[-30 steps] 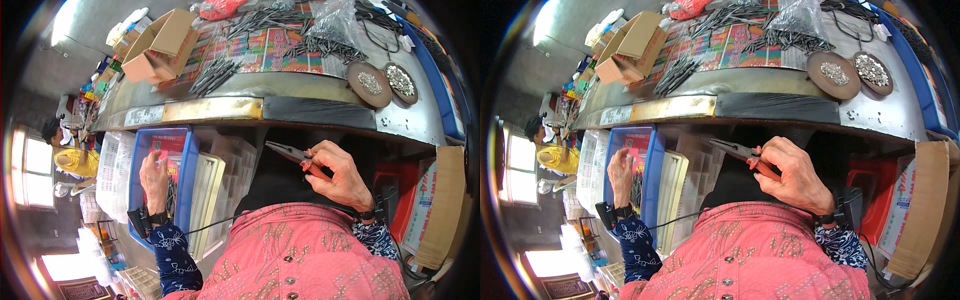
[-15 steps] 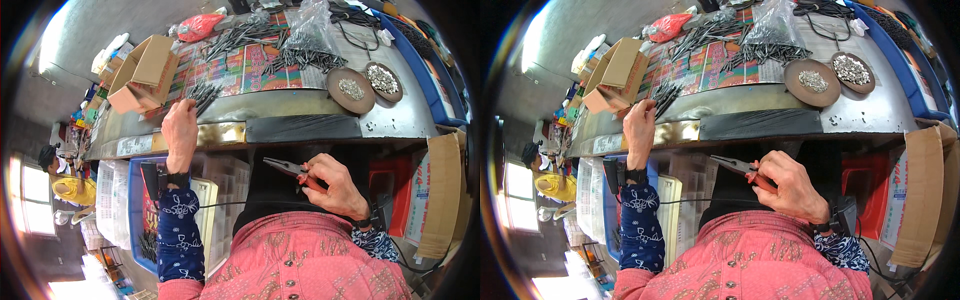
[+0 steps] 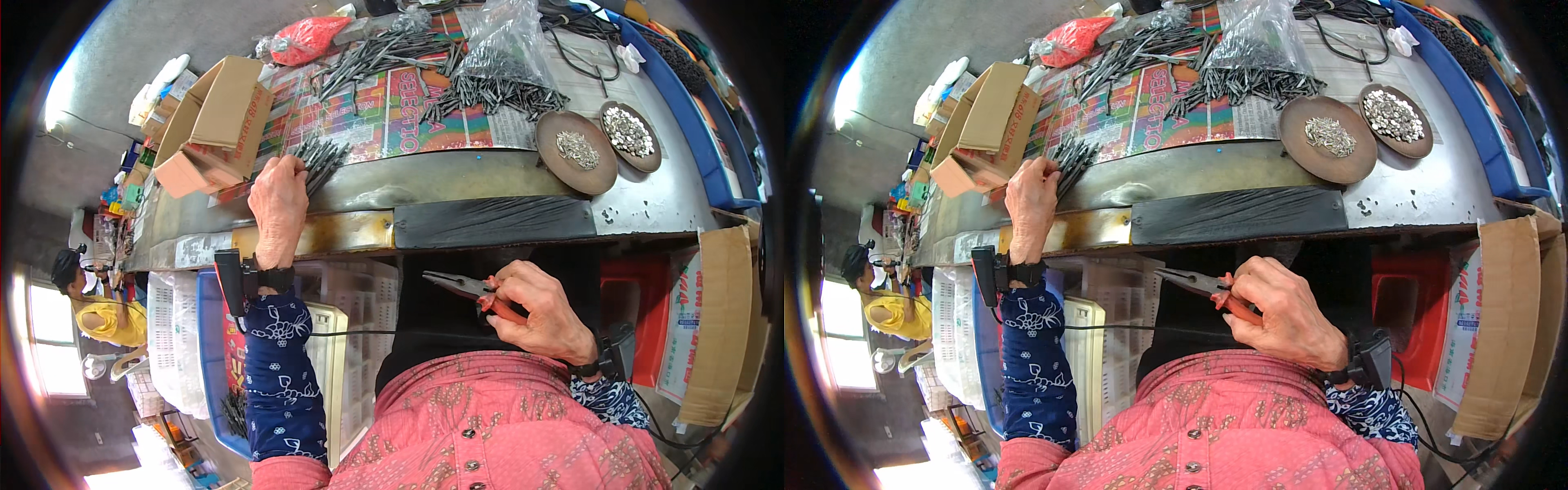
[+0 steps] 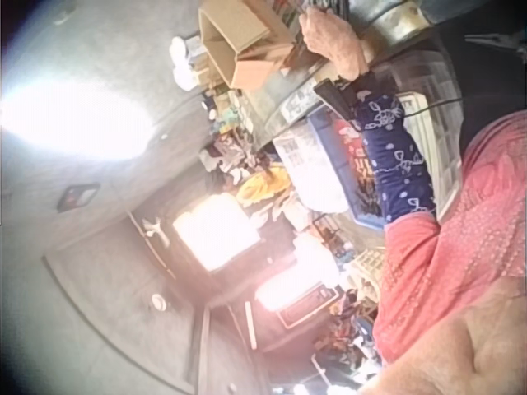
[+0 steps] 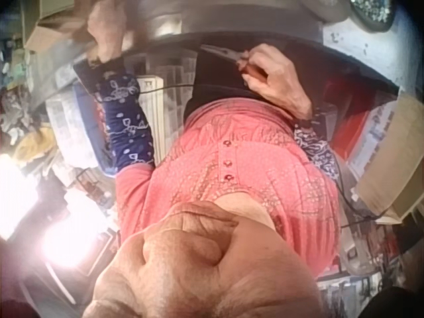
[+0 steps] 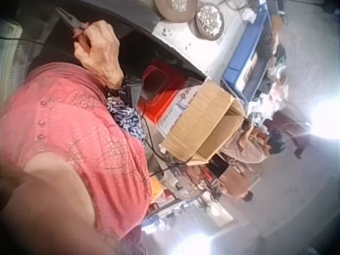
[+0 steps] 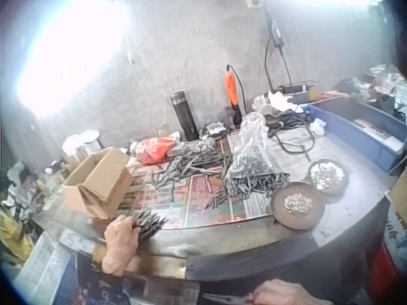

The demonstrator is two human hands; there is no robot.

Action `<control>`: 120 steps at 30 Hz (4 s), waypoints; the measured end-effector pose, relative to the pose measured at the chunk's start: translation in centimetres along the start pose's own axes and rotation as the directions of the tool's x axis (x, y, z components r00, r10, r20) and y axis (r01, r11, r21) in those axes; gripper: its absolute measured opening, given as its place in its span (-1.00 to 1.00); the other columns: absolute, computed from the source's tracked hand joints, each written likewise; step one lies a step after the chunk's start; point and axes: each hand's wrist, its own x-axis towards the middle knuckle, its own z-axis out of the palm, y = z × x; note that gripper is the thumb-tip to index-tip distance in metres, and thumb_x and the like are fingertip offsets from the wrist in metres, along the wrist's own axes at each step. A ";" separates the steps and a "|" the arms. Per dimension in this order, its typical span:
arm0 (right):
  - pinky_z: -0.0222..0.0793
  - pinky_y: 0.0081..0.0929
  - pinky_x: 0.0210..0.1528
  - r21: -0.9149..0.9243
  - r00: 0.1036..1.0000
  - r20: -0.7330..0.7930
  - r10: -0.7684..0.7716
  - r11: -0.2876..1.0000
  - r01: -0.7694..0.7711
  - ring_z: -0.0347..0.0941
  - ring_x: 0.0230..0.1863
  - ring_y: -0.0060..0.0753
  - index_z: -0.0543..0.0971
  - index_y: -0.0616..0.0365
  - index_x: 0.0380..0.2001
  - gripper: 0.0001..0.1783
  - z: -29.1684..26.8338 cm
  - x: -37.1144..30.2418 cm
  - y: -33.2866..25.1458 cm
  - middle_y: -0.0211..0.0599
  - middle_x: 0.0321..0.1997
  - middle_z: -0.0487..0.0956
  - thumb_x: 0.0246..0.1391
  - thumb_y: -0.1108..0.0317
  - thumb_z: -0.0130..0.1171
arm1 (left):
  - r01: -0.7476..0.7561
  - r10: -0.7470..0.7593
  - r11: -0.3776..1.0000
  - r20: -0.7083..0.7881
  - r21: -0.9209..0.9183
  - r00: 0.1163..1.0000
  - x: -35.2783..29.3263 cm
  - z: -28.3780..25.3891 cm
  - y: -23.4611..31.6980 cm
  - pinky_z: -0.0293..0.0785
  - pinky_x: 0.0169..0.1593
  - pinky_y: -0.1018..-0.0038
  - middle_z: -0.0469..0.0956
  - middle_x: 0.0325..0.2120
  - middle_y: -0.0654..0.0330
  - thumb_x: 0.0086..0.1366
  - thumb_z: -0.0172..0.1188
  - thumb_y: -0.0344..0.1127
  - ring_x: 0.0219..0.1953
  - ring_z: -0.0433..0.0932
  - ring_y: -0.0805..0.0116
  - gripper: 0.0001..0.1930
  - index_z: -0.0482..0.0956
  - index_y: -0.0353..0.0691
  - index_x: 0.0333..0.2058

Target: The person repeatedly picks up thin metal rods from a table and bends them with pliers. The bent rods are placed into a blue bin below the table. The person continues this repetitive process throughout the clip.

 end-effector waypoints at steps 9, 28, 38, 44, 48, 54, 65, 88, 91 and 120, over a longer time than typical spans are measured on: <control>0.44 -0.26 -0.21 0.015 1.000 -0.011 0.001 1.000 -0.001 0.48 -0.24 -0.12 0.58 0.20 -0.44 -0.80 0.3 0.0 -0.2 -0.22 -0.28 0.52 -0.20 0.52 0.38 | -0.225 0.225 0.974 -0.057 0.006 0.973 -1.6 0.2 2.4 0.50 -0.34 0.04 0.55 -0.32 0.01 0.35 0.17 -0.33 -0.38 0.60 -0.17 -0.91 0.51 -0.20 -0.31; 0.28 -0.29 -0.12 -0.336 0.954 -0.197 -0.224 0.930 0.149 0.46 -0.18 -0.21 0.56 0.11 -0.39 -0.75 -1.0 0.7 -2.4 -0.30 -0.21 0.50 -0.20 0.48 0.41 | 0.240 0.013 0.297 0.255 -0.924 0.967 -8.3 -6.1 9.3 0.31 -0.54 0.67 0.63 -0.43 0.18 0.37 0.21 -0.54 -0.59 0.45 0.62 -0.91 0.57 -0.42 -0.18; 0.24 -0.15 -0.01 -0.520 0.937 -0.159 -0.311 0.833 0.189 0.47 -0.11 -0.21 0.59 0.08 -0.40 -0.78 -1.5 -0.1 -4.3 -0.30 -0.12 0.50 -0.19 0.40 0.40 | 0.576 0.110 -0.320 0.575 -0.752 0.811 -12.9 -6.9 10.7 0.23 -0.64 0.71 0.65 -0.41 0.02 0.43 0.22 -0.41 -0.71 0.38 0.62 -0.83 0.55 -0.40 -0.11; 0.20 -0.11 0.02 -0.536 0.937 -0.148 -0.316 0.822 0.192 0.48 -0.09 -0.20 0.58 0.08 -0.41 -0.79 -1.7 -0.4 -5.0 -0.30 -0.09 0.49 -0.17 0.37 0.40 | 0.630 0.142 -0.345 0.625 -0.696 0.768 -13.6 -7.2 10.7 0.14 -0.68 0.72 0.64 -0.43 0.04 0.44 0.21 -0.38 -0.73 0.34 0.64 -0.85 0.54 -0.35 -0.13; 0.28 -0.21 -0.08 -0.543 0.942 -0.127 -0.310 0.816 0.195 0.47 -0.16 -0.20 0.57 0.10 -0.42 -0.79 -1.9 -0.8 -4.9 -0.28 -0.17 0.49 -0.18 0.39 0.39 | 0.633 0.186 -0.378 0.614 -0.676 0.767 -13.8 -7.4 10.7 0.16 -0.67 0.72 0.64 -0.43 0.05 0.45 0.20 -0.38 -0.73 0.35 0.64 -0.85 0.53 -0.35 -0.13; 0.33 -0.31 -0.25 -0.436 0.956 -0.151 -0.252 0.885 0.164 0.44 -0.26 -0.21 0.54 0.14 -0.45 -0.80 -1.3 -1.2 -3.9 -0.24 -0.27 0.47 -0.17 0.44 0.37 | 0.557 0.228 -0.404 0.510 -0.726 0.829 -14.5 -7.5 11.2 0.27 -0.63 0.72 0.64 -0.39 0.01 0.43 0.21 -0.41 -0.70 0.38 0.63 -0.85 0.53 -0.37 -0.13; 0.24 -0.19 -0.07 -0.472 0.935 -0.159 -0.317 0.856 0.210 0.47 -0.13 -0.24 0.54 0.05 -0.49 -0.80 -1.2 -1.2 -3.9 -0.31 -0.17 0.48 -0.18 0.42 0.41 | 0.627 0.172 -0.381 0.614 -0.680 0.770 -14.6 -7.2 11.0 0.20 -0.67 0.71 0.66 -0.41 0.01 0.44 0.21 -0.42 -0.73 0.36 0.62 -0.86 0.53 -0.36 -0.13; 0.39 -0.26 -0.20 0.256 0.985 0.151 0.088 0.959 -0.125 0.42 -0.24 -0.06 0.56 0.23 -0.33 -0.80 -0.7 -1.9 -2.5 -0.19 -0.34 0.46 -0.13 0.55 0.24 | 0.010 0.026 0.358 0.021 -0.934 0.999 -16.1 -5.8 12.4 0.51 -0.42 0.62 0.66 -0.35 0.14 0.33 0.25 -0.64 -0.48 0.62 0.50 -0.94 0.57 -0.39 -0.26; 0.34 -0.27 -0.14 -0.016 0.994 -0.053 -0.096 0.995 0.095 0.42 -0.20 -0.11 0.57 0.18 -0.33 -0.80 -0.2 -1.6 -2.7 -0.23 -0.25 0.48 -0.11 0.54 0.29 | 0.269 0.001 0.066 0.269 -0.961 0.963 -15.6 -6.1 11.6 0.47 -0.47 0.62 0.67 -0.35 0.07 0.39 0.22 -0.55 -0.51 0.60 0.49 -0.93 0.54 -0.41 -0.19; 0.30 -0.37 -0.32 0.396 0.914 0.383 0.131 0.871 -0.291 0.36 -0.38 -0.22 0.52 0.26 -0.33 -0.83 -0.6 -1.9 -1.3 -0.22 -0.37 0.42 -0.06 0.50 0.20 | -0.319 0.316 0.581 -0.153 -0.749 0.936 -15.1 -6.3 11.1 0.58 -0.16 0.37 0.67 -0.38 0.11 0.06 0.42 -0.61 -0.26 0.69 0.09 -0.78 0.63 -0.28 -0.30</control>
